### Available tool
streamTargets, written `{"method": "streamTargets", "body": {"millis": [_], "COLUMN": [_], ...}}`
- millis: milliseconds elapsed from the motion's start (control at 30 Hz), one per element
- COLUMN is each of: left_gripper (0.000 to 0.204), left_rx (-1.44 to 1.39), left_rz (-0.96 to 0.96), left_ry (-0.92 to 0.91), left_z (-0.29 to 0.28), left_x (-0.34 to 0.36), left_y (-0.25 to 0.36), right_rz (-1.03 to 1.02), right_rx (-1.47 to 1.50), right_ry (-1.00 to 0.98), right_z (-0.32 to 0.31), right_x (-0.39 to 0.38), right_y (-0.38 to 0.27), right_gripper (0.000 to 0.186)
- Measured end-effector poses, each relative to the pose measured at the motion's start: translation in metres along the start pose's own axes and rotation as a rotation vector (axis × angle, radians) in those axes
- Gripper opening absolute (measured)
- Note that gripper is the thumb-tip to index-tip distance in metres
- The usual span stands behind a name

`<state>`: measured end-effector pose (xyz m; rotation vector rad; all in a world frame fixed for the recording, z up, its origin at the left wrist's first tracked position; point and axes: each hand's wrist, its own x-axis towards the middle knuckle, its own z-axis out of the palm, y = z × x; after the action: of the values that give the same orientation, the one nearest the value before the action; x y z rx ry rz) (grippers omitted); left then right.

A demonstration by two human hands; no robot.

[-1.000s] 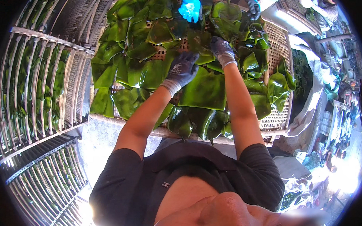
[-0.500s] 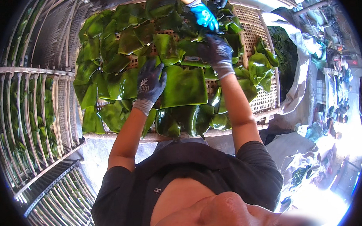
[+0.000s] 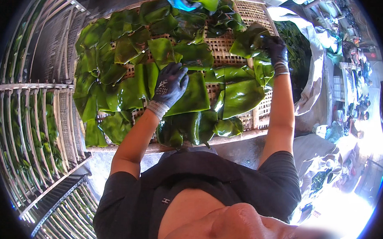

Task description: The person organizes green leaves on a square wooden tray, then lifts the tray and slides it into a large metal rack. The person then pulls more leaves from a large white bag and continues arranging them on the tray.

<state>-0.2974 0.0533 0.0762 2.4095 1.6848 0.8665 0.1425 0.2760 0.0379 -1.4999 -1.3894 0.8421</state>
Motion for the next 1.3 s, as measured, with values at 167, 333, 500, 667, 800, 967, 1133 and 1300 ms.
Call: {"method": "streamTargets", "body": {"millis": [167,333,500,667,800,967,1133,1300], "left_gripper": [0.025,0.030,0.052,0.048,0.041,0.049,0.049,0.044], "left_rx": [-0.015,-0.394,-1.150,-1.739,-2.035,-0.984,-0.231,-0.071], "left_rz": [0.095,-0.021,-0.402,-0.892,-0.873,-0.766,-0.417,-0.234], "left_ry": [0.027,-0.101,-0.250,-0.357,0.011,-0.196,-0.121,-0.030], "left_z": [0.018,0.045,0.094,0.096,0.126,0.212,0.229,0.188], "left_x": [0.022,0.055,0.128,0.166,0.151,0.126,0.113,0.105], "left_y": [0.015,0.028,0.054,0.091,0.075,0.020,0.003,0.035], "right_rz": [0.254,0.127,-0.134,-0.543,-0.994,0.257,0.076,-0.460], "right_rx": [0.438,0.697,0.457,-0.664,-0.946,0.081,-0.522,-0.645], "right_ry": [0.008,-0.176,-0.288,-0.260,-0.126,-0.419,-0.448,-0.340], "right_z": [-0.060,-0.084,-0.058,0.000,0.034,0.068,0.051,0.079], "right_x": [-0.021,-0.021,-0.012,-0.003,-0.022,-0.029,-0.016,0.026], "right_y": [-0.048,-0.019,-0.026,0.005,0.021,0.064,0.013,-0.012], "right_gripper": [0.010,0.013,0.018,0.026,0.030,0.033,0.045,0.046]}}
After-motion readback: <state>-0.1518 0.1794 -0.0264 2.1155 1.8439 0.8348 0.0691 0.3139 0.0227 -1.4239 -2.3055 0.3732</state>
